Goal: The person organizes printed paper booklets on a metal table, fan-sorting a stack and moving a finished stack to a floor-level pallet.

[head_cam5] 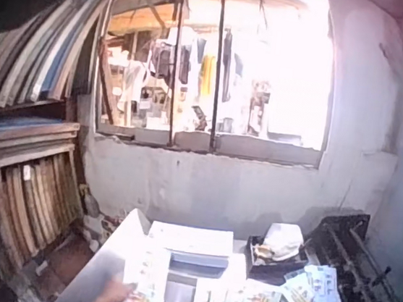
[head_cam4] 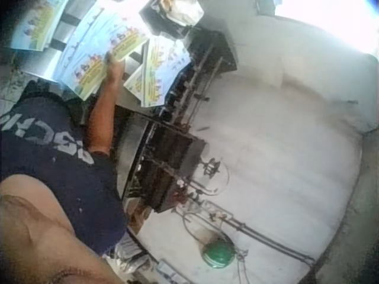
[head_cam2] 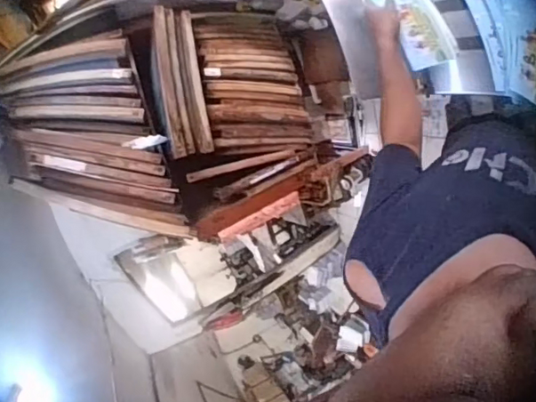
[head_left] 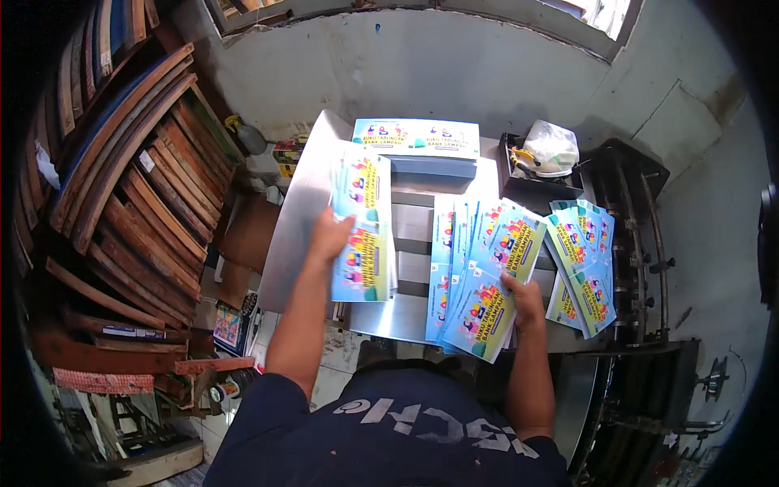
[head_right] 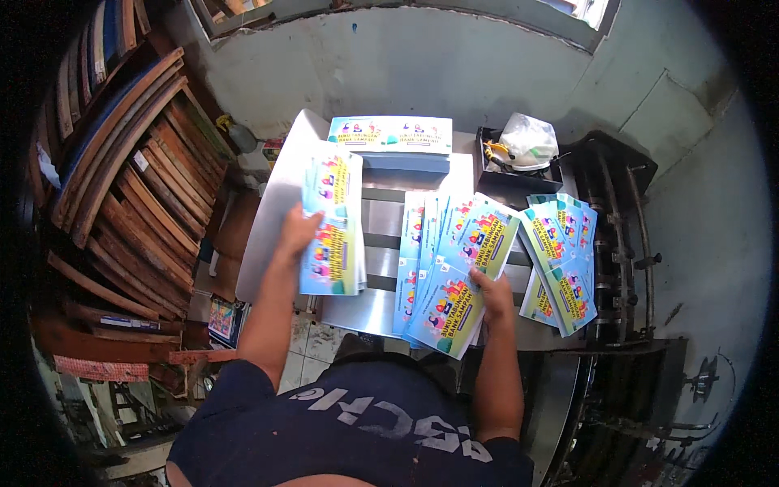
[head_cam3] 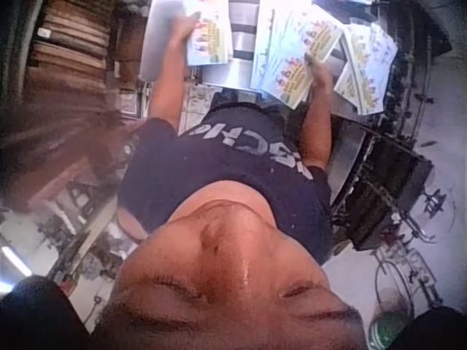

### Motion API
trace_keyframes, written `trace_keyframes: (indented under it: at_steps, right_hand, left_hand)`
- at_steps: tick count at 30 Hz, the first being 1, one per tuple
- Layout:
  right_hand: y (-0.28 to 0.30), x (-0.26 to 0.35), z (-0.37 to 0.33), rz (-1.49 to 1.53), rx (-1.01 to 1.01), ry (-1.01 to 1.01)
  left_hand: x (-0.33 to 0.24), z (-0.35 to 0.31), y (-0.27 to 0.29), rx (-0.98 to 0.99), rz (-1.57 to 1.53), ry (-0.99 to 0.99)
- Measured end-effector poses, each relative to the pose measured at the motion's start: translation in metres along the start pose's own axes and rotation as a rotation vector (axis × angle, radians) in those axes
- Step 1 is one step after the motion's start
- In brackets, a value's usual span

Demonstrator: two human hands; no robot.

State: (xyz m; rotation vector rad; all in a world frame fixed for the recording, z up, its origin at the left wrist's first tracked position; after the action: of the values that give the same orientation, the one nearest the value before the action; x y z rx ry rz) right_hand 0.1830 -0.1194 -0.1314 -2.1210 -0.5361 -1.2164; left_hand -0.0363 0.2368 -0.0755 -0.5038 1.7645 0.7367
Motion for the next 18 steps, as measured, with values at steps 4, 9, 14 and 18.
trace_keyframes:
  at_steps: [4,9,14,18]
  right_hand:
    - [0.002,0.005,-0.005,0.011,0.068,0.025]
    - [-0.008,0.03,-0.01,-0.101,-0.007,0.045]
    - [0.011,0.022,-0.016,-1.045,-0.311,0.009]
    - [-0.02,0.027,-0.026,-0.92,-0.261,0.071]
  left_hand:
    - [-0.058,-0.03,-0.029,0.365,-0.5,-0.088]
    - [-0.004,-0.045,-0.181,0.174,0.097,-0.214]
    - [0.026,-0.071,-0.187,-0.172,0.773,-0.251]
    - [0.021,-0.056,-0.189,0.298,-0.479,0.259]
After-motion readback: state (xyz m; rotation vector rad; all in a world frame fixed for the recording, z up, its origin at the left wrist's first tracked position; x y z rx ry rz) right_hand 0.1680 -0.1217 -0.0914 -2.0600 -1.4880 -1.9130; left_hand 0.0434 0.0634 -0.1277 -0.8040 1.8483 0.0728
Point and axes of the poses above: each hand's wrist, its own z-axis towards the middle knuckle, its own y-axis out of the back of the hand, x = y × z, the point moved 2 cm from there along z, towards the middle knuckle, and after that the axes turned 10 degrees about x, right-handed, at the moved point
